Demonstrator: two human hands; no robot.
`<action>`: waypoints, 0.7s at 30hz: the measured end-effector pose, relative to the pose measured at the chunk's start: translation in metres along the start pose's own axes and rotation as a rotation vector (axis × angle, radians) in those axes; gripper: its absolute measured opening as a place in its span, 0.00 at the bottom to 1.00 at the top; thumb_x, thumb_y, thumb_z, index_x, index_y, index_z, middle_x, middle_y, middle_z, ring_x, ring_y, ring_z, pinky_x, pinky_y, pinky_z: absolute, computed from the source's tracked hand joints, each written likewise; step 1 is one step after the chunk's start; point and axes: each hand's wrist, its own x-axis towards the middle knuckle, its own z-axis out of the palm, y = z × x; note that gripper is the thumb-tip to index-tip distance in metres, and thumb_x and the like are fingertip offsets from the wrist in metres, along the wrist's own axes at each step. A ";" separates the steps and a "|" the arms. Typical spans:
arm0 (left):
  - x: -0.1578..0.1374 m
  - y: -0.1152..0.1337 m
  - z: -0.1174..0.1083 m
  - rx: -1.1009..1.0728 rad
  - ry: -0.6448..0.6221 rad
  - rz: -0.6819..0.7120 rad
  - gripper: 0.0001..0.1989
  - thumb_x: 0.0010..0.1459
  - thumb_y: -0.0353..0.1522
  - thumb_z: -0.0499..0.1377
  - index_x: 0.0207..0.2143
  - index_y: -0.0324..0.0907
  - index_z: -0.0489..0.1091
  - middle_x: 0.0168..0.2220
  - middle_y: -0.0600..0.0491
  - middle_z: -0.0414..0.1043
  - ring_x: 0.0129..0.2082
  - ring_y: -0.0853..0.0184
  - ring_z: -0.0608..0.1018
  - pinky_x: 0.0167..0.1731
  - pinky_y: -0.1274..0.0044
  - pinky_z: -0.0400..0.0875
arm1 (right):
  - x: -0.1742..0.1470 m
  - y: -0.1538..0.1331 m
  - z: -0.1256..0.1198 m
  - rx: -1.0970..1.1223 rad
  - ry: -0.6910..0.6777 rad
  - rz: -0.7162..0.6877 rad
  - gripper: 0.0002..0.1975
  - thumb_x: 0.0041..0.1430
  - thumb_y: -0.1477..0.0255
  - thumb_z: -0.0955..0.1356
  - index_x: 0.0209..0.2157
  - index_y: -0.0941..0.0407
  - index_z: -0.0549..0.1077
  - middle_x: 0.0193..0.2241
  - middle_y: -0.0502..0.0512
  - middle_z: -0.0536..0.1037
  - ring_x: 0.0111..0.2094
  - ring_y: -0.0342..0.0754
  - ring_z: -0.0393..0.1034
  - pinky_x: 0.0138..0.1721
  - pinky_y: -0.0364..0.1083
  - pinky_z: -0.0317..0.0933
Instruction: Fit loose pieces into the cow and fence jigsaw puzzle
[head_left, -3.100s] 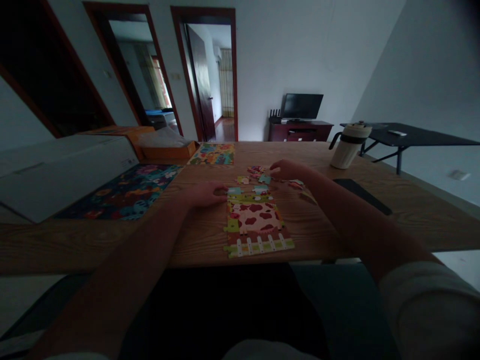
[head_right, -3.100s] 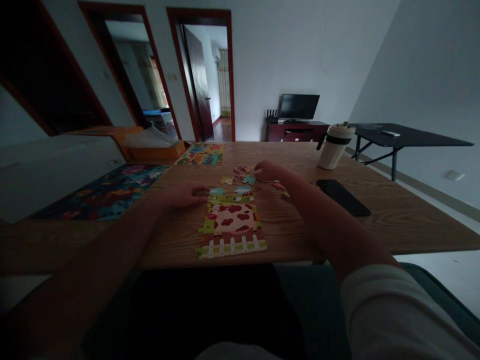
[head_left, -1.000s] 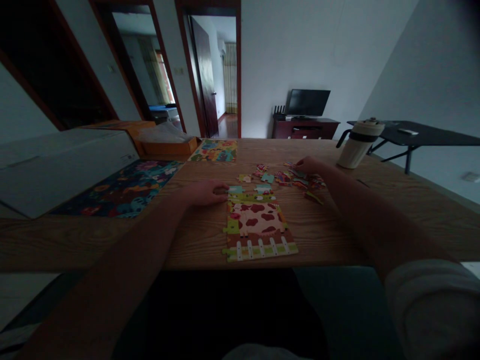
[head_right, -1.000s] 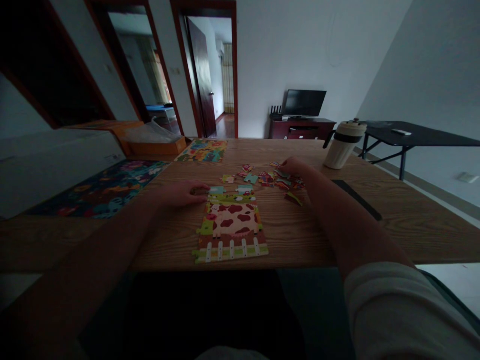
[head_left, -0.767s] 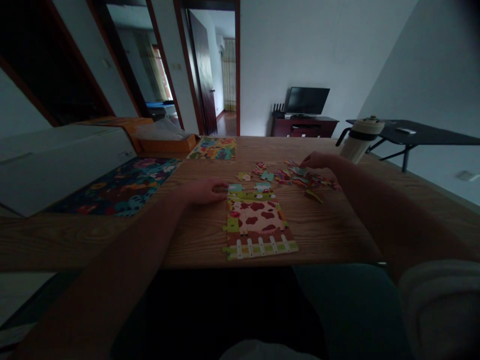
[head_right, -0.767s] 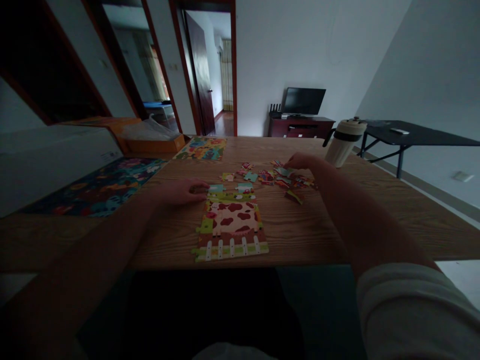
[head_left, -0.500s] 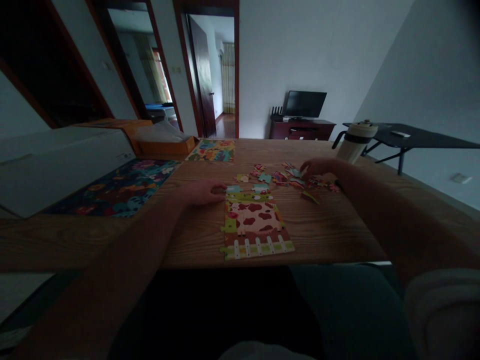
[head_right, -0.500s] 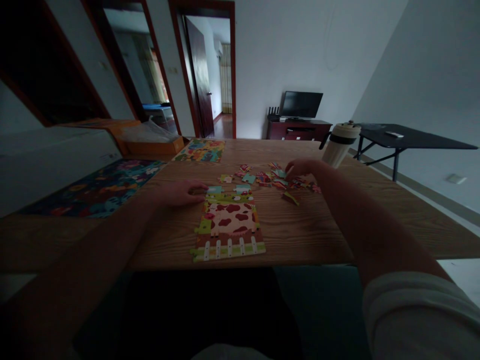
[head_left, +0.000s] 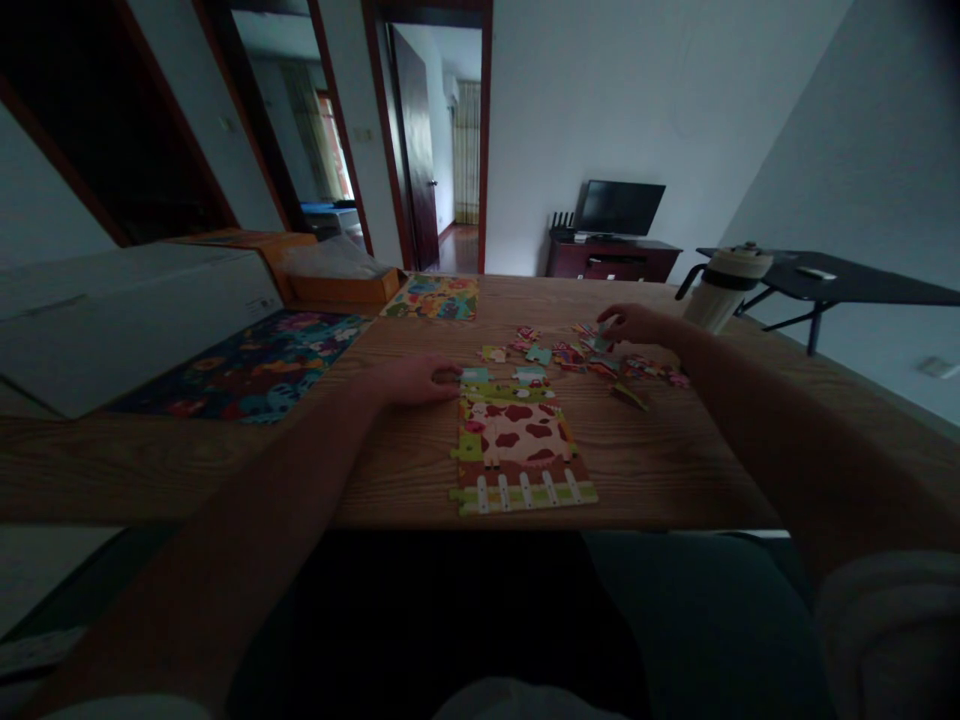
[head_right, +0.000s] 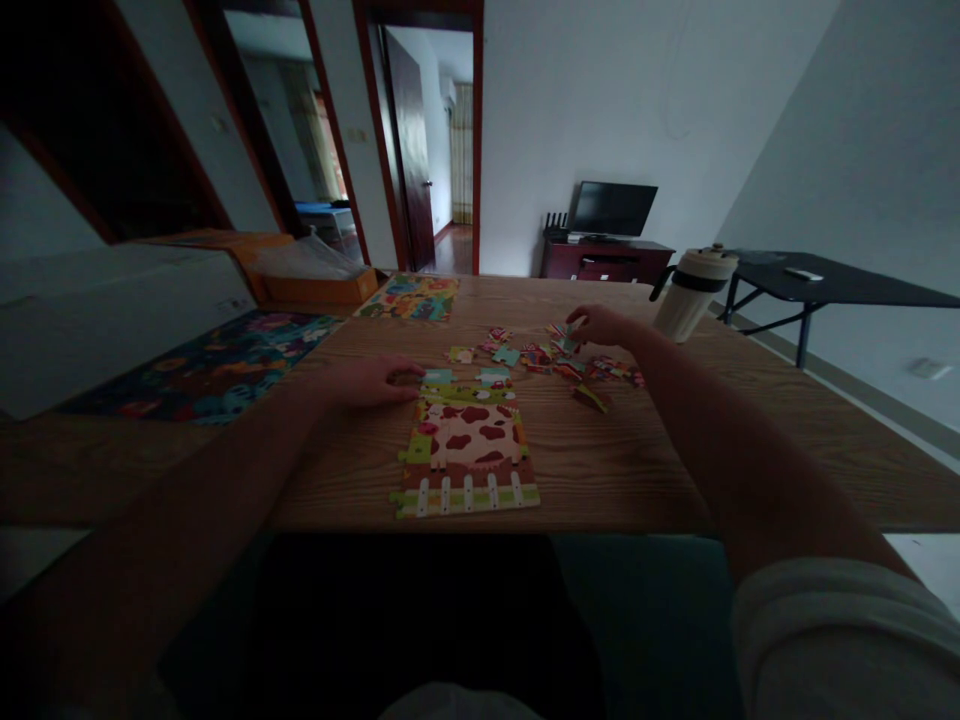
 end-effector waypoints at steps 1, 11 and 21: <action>0.000 0.000 0.000 0.001 0.010 0.005 0.31 0.61 0.49 0.55 0.63 0.45 0.67 0.62 0.47 0.69 0.58 0.54 0.74 0.58 0.68 0.65 | -0.006 -0.007 0.000 0.092 0.023 -0.001 0.18 0.59 0.70 0.71 0.51 0.58 0.75 0.39 0.62 0.82 0.33 0.49 0.75 0.35 0.46 0.68; -0.001 0.016 0.000 -0.061 0.229 0.088 0.24 0.65 0.45 0.54 0.59 0.48 0.70 0.61 0.50 0.71 0.58 0.56 0.73 0.60 0.68 0.64 | -0.064 -0.097 0.034 0.690 0.030 -0.103 0.09 0.62 0.67 0.70 0.43 0.52 0.72 0.39 0.57 0.80 0.33 0.47 0.74 0.31 0.45 0.68; 0.007 0.041 0.015 -0.293 0.470 0.136 0.20 0.62 0.38 0.60 0.55 0.44 0.71 0.45 0.51 0.80 0.45 0.62 0.80 0.49 0.70 0.71 | -0.061 -0.137 0.081 0.895 -0.089 -0.199 0.06 0.57 0.70 0.73 0.36 0.55 0.75 0.28 0.51 0.76 0.27 0.42 0.70 0.27 0.41 0.64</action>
